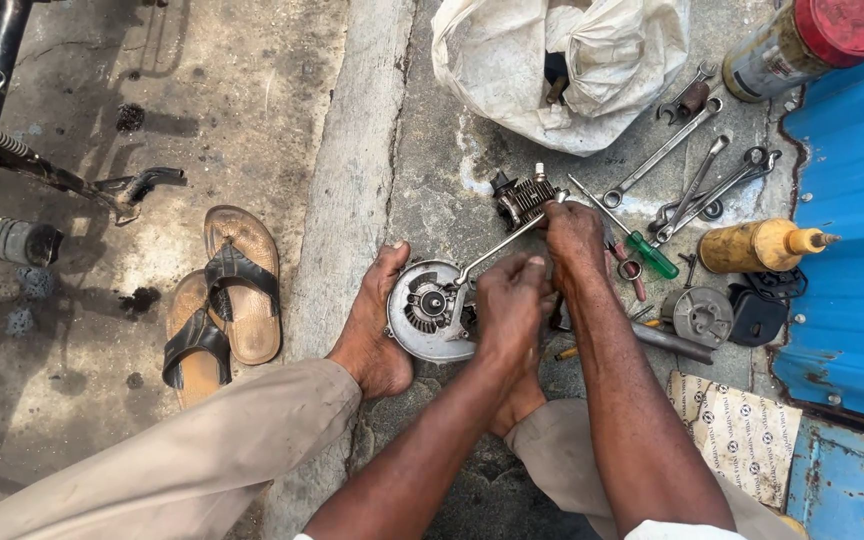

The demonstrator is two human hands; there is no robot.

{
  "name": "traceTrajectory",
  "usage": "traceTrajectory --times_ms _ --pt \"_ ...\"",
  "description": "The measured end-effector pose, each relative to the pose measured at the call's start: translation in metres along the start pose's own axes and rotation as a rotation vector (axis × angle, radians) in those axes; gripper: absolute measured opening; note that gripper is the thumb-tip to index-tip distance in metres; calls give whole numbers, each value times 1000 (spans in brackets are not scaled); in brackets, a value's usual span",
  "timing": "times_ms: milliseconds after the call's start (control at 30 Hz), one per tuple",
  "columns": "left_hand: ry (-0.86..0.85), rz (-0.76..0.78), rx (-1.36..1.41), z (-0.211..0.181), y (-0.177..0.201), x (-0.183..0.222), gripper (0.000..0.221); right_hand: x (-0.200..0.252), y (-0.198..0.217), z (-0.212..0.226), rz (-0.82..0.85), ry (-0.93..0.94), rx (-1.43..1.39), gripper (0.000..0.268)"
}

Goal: Disassembling and inspecting motorcycle engine components using manual tools.

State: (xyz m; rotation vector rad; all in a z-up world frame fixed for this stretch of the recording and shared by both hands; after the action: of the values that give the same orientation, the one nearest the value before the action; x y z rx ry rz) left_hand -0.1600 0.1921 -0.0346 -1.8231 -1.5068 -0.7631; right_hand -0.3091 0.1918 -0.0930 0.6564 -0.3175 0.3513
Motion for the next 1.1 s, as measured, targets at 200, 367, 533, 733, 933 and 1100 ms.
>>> traceTrajectory --times_ms 200,367,533,733,933,1100 --pt "-1351 -313 -842 -30 85 -2 49 15 -24 3 22 -97 -335 28" --pt "-975 -130 -935 -9 88 -17 35 8 -40 19 75 36 -263 27" --pt "-1244 -283 -982 -4 88 -3 38 17 -91 63 283 288 -127 27" --pt "-1230 -336 -1037 10 101 19 56 107 -150 101 571 811 362 27" --pt "-584 732 -1384 -66 145 109 56 201 -152 58 773 1428 734 33" --pt "-802 571 -1202 -165 135 130 38 248 -93 -25 1198 -922 -1244 58"
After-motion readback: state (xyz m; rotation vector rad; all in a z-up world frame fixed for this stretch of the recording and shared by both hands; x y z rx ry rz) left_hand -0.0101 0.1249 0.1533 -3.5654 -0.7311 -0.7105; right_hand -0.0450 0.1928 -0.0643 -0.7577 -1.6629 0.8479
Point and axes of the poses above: each hand's wrist, its own x-axis away from the middle knuckle, its own y-axis out of the back of the hand, z = x × y, the point moved 3 cm from there along -x, towards the middle knuckle, and after that the axes turned 15 degrees about -z, right-handed, at the moved point
